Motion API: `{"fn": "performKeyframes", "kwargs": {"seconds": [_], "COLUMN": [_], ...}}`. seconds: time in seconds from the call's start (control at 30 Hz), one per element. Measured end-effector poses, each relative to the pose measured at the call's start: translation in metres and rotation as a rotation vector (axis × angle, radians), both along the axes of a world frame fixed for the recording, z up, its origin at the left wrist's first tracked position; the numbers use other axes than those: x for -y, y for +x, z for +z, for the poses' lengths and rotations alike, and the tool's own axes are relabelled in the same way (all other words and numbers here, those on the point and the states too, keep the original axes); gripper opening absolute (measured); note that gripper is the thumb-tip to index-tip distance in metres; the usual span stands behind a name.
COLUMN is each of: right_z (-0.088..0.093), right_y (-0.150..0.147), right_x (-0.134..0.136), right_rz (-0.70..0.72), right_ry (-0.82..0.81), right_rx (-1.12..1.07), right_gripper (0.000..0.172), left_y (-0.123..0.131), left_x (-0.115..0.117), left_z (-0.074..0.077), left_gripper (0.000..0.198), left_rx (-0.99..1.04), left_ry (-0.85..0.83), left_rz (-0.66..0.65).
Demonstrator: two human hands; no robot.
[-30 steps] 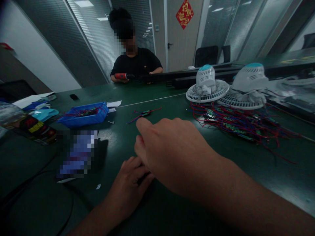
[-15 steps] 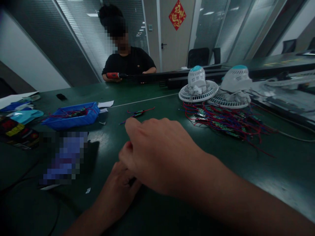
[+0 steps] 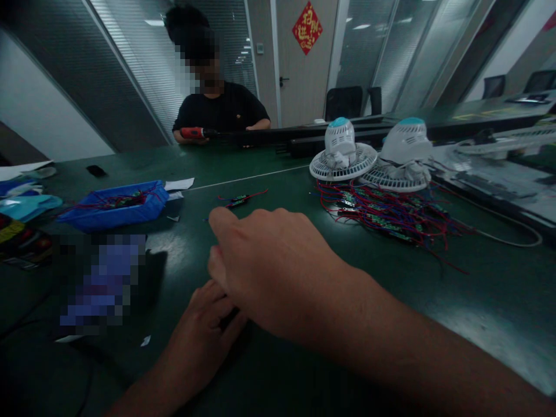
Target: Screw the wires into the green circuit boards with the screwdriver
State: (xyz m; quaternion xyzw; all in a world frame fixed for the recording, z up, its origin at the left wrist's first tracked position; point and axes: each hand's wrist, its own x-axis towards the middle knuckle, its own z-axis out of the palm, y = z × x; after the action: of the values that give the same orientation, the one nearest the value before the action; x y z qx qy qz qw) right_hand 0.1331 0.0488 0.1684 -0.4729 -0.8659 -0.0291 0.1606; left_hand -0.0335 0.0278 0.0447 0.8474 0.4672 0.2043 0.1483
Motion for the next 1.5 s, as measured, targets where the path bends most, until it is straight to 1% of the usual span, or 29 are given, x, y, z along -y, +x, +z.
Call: {"fn": "performKeyframes", "kwargs": {"seconds": [0.23,0.43,0.5,0.6,0.63,0.67,0.8,0.93,1.03,1.13,1.23,1.37,1.43,1.5], "right_z": [0.002,0.003,0.003,0.002,0.002,0.001,-0.001,-0.002,0.001,0.004,0.007,0.008,0.008,0.008], "right_y": [-0.003,-0.005,-0.004,-0.003,-0.003,-0.003,-0.002,-0.003,-0.003,-0.003,-0.002,0.0,-0.001,-0.001], "right_x": [0.003,0.002,0.002,0.0,0.0,-0.001,-0.002,-0.002,-0.002,0.0,0.002,0.003,0.002,0.002], "right_rz": [0.006,0.007,-0.016,-0.028,-0.028,-0.03,-0.039,-0.051,-0.059,-0.063,-0.074,-0.066,-0.063,-0.059], "right_ry": [-0.09,-0.099,-0.068,-0.016,-0.007,-0.004,0.005,-0.027,-0.097,-0.117,-0.098,-0.077,-0.055,-0.046], "right_rx": [-0.027,-0.039,-0.019,0.015,0.026,0.036,0.046,-0.009,-0.037,-0.025,0.007,0.008,0.002,0.008], "right_gripper": [0.017,0.01,0.018,0.035,0.037,0.035,0.019,0.023,0.019,0.016,0.02,0.034,0.034,0.03], "left_y": [-0.002,-0.001,0.0,0.002,0.002,0.002,0.003,0.002,0.002,0.002,0.002,0.002,0.002,0.002], "left_x": [0.001,0.001,0.002,0.002,0.002,0.003,0.003,0.002,0.002,0.001,0.0,0.001,0.002,0.002], "left_z": [-0.004,-0.002,-0.001,0.001,0.002,0.002,0.005,0.007,0.006,0.002,-0.001,-0.003,-0.002,-0.002], "left_gripper": [0.015,0.018,0.016,0.015,0.016,0.017,0.019,0.018,0.016,0.016,0.015,0.017,0.017,0.018], "left_rx": [0.036,0.045,0.049,0.051,0.048,0.046,0.053,0.051,0.046,0.041,0.043,0.032,0.025,0.021], "left_ry": [0.045,0.045,0.033,0.01,0.004,-0.002,-0.002,-0.008,-0.004,0.013,0.039,0.037,0.032,0.027], "left_rz": [0.002,0.021,0.031,0.04,0.044,0.048,0.057,0.048,0.039,0.034,0.036,0.026,0.025,0.022]}}
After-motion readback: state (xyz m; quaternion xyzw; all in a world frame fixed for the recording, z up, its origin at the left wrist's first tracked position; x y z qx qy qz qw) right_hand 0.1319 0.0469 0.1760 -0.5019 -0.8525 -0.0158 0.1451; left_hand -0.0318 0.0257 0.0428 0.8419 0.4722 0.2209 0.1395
